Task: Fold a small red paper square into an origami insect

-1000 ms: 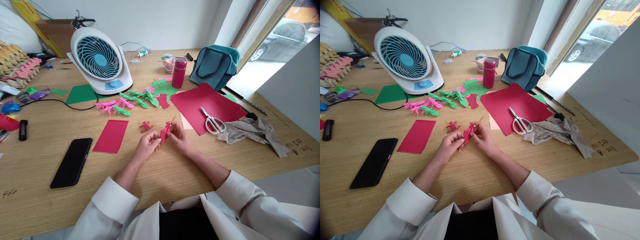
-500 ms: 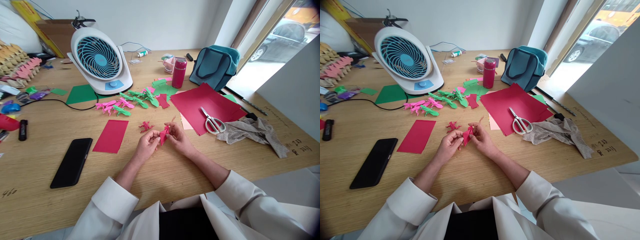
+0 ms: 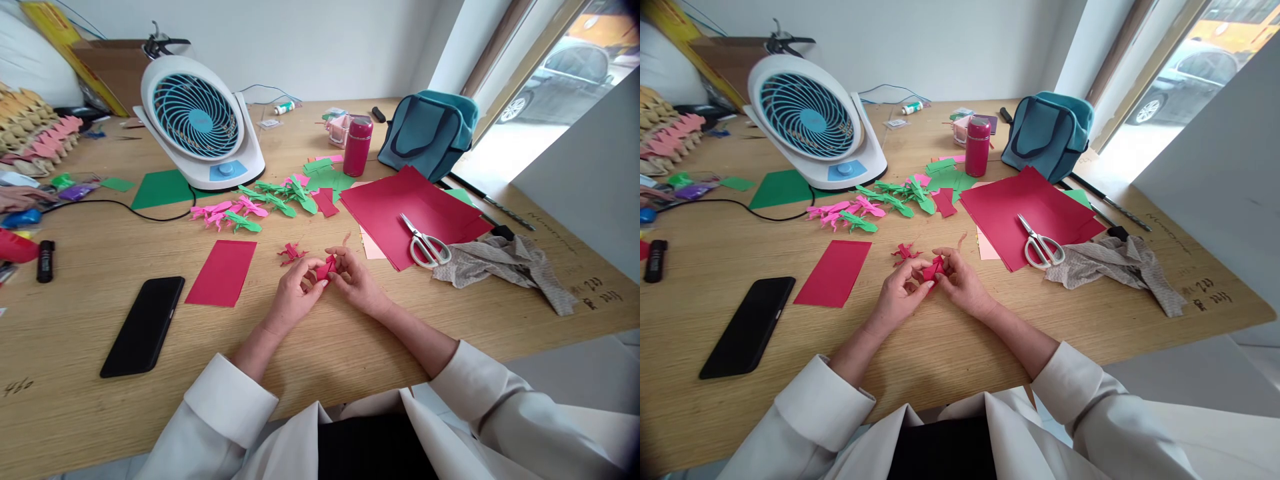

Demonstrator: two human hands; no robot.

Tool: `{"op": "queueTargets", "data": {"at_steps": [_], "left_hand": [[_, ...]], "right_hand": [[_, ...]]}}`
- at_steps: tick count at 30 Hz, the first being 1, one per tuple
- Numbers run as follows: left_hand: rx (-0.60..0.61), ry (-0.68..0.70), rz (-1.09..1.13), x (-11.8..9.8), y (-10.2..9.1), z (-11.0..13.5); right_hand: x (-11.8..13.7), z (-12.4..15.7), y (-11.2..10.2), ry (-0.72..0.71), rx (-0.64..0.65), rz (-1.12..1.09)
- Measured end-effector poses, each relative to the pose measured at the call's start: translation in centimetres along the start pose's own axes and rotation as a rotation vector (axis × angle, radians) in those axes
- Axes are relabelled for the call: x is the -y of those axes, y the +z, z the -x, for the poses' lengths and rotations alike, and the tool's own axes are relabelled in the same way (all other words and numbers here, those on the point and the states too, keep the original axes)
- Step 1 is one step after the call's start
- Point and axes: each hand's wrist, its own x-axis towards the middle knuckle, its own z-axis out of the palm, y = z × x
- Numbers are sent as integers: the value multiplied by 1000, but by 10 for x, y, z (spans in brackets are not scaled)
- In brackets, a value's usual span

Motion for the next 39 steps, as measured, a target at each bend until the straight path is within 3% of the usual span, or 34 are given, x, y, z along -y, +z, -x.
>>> {"op": "queueTargets", "data": {"at_steps": [4, 11, 22, 39], "left_hand": [[-50, 55, -53, -3, 0, 1], [16, 156, -193, 3, 0, 1], [-39, 56, -111, 0, 2, 1], [30, 67, -77, 14, -4, -2]], "right_hand": [[0, 0, 0, -24, -10, 11], [-2, -1, 0, -57, -18, 5], [1, 0, 0, -14, 11, -43], [-7, -1, 2, 22, 48, -91]]}}
